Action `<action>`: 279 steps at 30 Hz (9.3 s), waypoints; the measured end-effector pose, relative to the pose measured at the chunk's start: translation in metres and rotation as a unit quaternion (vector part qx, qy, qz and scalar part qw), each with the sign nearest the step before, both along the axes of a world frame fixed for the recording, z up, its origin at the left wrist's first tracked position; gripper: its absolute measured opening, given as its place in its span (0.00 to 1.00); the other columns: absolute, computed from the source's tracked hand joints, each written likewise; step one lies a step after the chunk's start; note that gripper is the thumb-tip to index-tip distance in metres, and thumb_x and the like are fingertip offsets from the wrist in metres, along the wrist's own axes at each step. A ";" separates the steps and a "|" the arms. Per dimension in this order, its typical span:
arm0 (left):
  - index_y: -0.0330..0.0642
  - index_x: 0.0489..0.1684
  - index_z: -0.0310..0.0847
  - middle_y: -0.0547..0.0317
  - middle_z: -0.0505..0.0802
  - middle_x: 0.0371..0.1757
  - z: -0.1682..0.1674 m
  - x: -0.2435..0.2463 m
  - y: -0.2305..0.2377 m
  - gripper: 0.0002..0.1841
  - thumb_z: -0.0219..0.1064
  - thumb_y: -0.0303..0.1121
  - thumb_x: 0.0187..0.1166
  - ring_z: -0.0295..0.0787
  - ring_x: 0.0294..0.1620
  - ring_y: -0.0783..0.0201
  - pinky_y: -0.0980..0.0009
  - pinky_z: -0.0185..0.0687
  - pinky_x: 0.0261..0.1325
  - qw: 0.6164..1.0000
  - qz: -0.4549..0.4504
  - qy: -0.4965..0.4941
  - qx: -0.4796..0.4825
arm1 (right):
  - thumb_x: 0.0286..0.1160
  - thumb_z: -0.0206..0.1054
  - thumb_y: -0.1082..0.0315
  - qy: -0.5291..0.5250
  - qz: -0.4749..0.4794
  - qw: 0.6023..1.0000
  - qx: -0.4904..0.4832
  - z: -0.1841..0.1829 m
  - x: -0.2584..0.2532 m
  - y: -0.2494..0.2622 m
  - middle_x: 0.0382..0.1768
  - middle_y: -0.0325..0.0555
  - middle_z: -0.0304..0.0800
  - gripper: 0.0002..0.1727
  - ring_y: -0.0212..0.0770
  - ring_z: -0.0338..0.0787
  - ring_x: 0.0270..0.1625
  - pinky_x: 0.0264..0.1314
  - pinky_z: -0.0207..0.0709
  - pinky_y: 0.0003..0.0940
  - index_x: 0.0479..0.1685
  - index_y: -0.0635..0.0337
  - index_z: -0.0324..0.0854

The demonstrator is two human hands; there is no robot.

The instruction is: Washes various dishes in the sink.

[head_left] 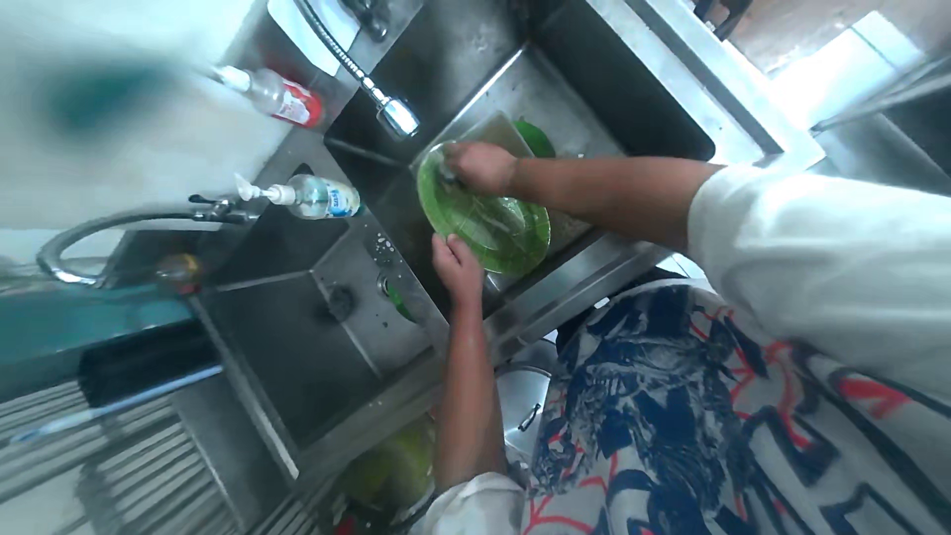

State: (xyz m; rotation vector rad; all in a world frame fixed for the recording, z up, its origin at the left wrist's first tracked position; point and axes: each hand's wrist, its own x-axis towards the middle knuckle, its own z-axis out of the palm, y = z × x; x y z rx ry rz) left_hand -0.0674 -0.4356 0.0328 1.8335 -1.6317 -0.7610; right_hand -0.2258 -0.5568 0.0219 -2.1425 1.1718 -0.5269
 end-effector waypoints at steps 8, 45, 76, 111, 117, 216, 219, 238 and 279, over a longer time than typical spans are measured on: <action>0.25 0.63 0.75 0.35 0.90 0.48 -0.006 0.000 -0.020 0.19 0.42 0.30 0.93 0.91 0.51 0.51 0.53 0.85 0.58 0.992 0.119 -0.038 -0.031 | 0.73 0.71 0.77 0.039 0.008 0.989 0.143 -0.014 -0.015 0.081 0.64 0.63 0.86 0.14 0.65 0.87 0.65 0.68 0.80 0.64 0.57 0.69 0.86; 0.23 0.61 0.76 0.36 0.88 0.43 -0.008 -0.011 -0.007 0.20 0.42 0.30 0.94 0.87 0.47 0.51 0.53 0.82 0.56 0.996 0.088 -0.009 -0.005 | 0.75 0.72 0.73 0.085 0.070 0.982 0.153 -0.004 -0.030 0.096 0.63 0.63 0.87 0.15 0.65 0.88 0.62 0.66 0.80 0.66 0.58 0.66 0.87; 0.23 0.67 0.75 0.31 0.89 0.52 -0.002 -0.011 -0.027 0.21 0.42 0.31 0.95 0.88 0.56 0.45 0.48 0.81 0.63 0.995 0.088 -0.040 0.024 | 0.74 0.73 0.67 0.096 0.036 0.984 0.144 -0.008 -0.039 0.092 0.58 0.61 0.89 0.11 0.65 0.89 0.61 0.62 0.80 0.67 0.47 0.66 0.90; 0.37 0.67 0.87 0.41 0.93 0.39 0.016 -0.029 -0.009 0.20 0.68 0.34 0.79 0.94 0.39 0.44 0.53 0.87 0.35 0.813 -0.378 -0.362 -0.254 | 0.83 0.64 0.65 -0.469 -0.464 0.606 0.444 0.034 -0.055 0.098 0.41 0.50 0.88 0.15 0.42 0.91 0.36 0.38 0.89 0.39 0.61 0.64 0.76; 0.29 0.80 0.70 0.30 0.83 0.70 0.025 0.014 0.001 0.32 0.61 0.44 0.84 0.80 0.71 0.39 0.46 0.76 0.73 0.994 -0.091 -0.045 -0.040 | 0.83 0.58 0.69 -0.542 -0.414 0.615 0.395 0.031 -0.079 0.106 0.43 0.49 0.91 0.14 0.41 0.94 0.39 0.42 0.91 0.38 0.63 0.63 0.75; 0.33 0.49 0.82 0.60 0.95 0.38 0.009 0.019 0.037 0.10 0.54 0.19 0.82 0.96 0.39 0.64 0.61 0.95 0.49 0.943 0.043 0.325 -0.048 | 0.83 0.67 0.58 -0.058 -0.125 0.962 0.237 -0.009 0.032 -0.036 0.62 0.63 0.88 0.18 0.63 0.87 0.67 0.69 0.78 0.66 0.60 0.63 0.87; 0.32 0.45 0.81 0.60 0.94 0.35 0.014 0.013 0.039 0.11 0.51 0.19 0.83 0.95 0.37 0.65 0.62 0.94 0.48 0.933 0.089 0.343 -0.063 | 0.85 0.66 0.53 -0.089 -0.173 0.938 0.287 -0.050 0.014 -0.031 0.59 0.61 0.90 0.20 0.61 0.89 0.64 0.66 0.79 0.65 0.61 0.60 0.87; 0.30 0.52 0.77 0.56 0.92 0.37 0.020 0.017 0.032 0.11 0.47 0.23 0.92 0.94 0.38 0.65 0.65 0.93 0.46 0.890 0.237 0.381 -0.078 | 0.79 0.66 0.73 -0.158 -0.234 0.898 0.338 -0.033 0.031 0.056 0.63 0.67 0.87 0.24 0.66 0.88 0.66 0.69 0.80 0.65 0.75 0.64 0.75; 0.33 0.49 0.82 0.57 0.92 0.38 0.005 0.134 0.038 0.10 0.53 0.27 0.90 0.93 0.39 0.66 0.64 0.92 0.48 0.881 0.134 0.453 0.009 | 0.74 0.68 0.76 -0.038 -0.245 0.967 0.064 -0.004 0.102 0.105 0.63 0.68 0.84 0.15 0.63 0.89 0.59 0.62 0.84 0.61 0.55 0.57 0.94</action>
